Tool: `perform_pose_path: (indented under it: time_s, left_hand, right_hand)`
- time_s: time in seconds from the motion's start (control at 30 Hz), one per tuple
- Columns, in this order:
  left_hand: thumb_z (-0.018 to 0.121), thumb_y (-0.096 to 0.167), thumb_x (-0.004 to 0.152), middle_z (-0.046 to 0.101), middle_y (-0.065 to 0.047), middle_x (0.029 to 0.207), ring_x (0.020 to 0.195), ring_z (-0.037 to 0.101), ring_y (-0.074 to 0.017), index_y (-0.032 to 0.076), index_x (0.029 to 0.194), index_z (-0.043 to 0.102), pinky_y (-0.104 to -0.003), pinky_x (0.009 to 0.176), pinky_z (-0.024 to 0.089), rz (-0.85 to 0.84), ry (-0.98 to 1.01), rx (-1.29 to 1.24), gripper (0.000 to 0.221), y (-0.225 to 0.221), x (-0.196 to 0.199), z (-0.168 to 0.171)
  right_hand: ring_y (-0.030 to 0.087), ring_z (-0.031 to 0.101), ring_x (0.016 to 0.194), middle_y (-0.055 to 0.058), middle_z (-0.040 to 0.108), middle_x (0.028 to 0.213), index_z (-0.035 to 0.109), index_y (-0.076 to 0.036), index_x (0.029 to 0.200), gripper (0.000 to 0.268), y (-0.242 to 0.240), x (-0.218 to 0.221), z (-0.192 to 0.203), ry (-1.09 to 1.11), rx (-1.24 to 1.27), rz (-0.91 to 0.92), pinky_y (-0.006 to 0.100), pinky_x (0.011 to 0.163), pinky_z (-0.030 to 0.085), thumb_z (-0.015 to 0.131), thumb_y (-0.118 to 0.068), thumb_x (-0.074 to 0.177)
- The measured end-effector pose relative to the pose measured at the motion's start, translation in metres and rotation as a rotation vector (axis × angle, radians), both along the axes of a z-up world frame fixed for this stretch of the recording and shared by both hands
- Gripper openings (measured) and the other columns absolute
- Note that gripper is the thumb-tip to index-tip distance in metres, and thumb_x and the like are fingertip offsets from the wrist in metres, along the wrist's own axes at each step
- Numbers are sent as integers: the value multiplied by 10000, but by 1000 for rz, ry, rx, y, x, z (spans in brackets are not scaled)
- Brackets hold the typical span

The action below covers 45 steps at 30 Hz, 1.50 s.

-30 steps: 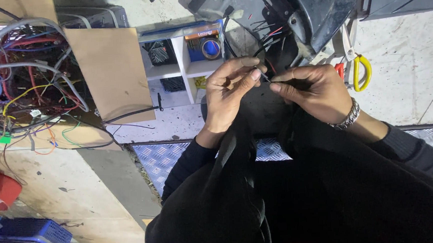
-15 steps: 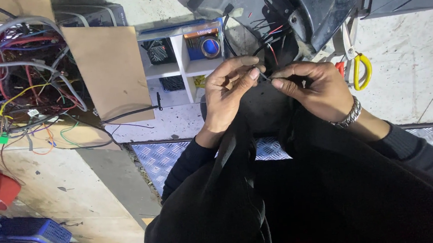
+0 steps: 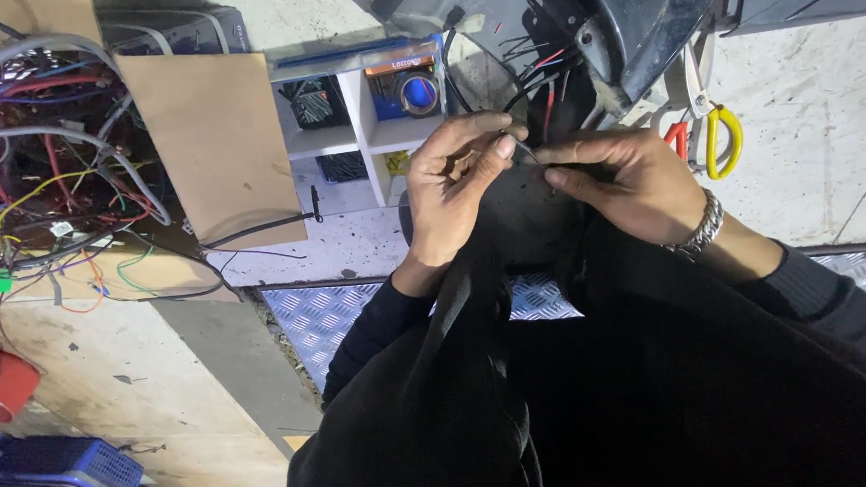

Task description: Stripping, connecting, and insulating electrical wires for a motorcycle component using scissors and a lighter.

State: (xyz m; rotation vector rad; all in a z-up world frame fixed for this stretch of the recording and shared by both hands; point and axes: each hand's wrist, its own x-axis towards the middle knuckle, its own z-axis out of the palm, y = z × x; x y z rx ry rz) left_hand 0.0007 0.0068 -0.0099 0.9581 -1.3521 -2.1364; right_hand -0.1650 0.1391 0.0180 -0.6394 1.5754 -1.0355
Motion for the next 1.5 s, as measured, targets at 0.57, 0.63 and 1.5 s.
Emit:
perform_pose_path:
  time_s: [0.57, 0.63, 1.5]
  left_hand:
    - [837, 206, 896, 790, -75, 963, 867, 727, -129, 145, 1175, 716, -218, 588, 524, -219, -122, -185, 310, 0, 0, 0]
    - [847, 216, 881, 791, -66, 937, 850, 732, -120, 147, 1109, 746, -209, 563, 510, -228, -130, -181, 259, 1, -1, -1]
    - [863, 130, 814, 759, -117, 840, 718, 753, -241, 115, 1044, 727, -295, 577, 584, -188, -64, -284, 267, 18, -15, -3]
  right_hand:
    - [289, 716, 898, 294, 661, 1233, 447, 52, 1494, 793, -11, -7, 0, -217, -42, -89, 458, 806, 626, 704, 203, 759]
    - [309, 718, 891, 300, 657, 1229, 444, 42, 1494, 813, -10, -7, -1, -213, -58, -92, 472, 789, 629, 702, 219, 744]
    - [178, 559, 662, 150, 580, 748, 669, 111, 1027, 126, 10, 7, -22, 136, -198, -334, 313, 661, 489, 689, -7, 1065]
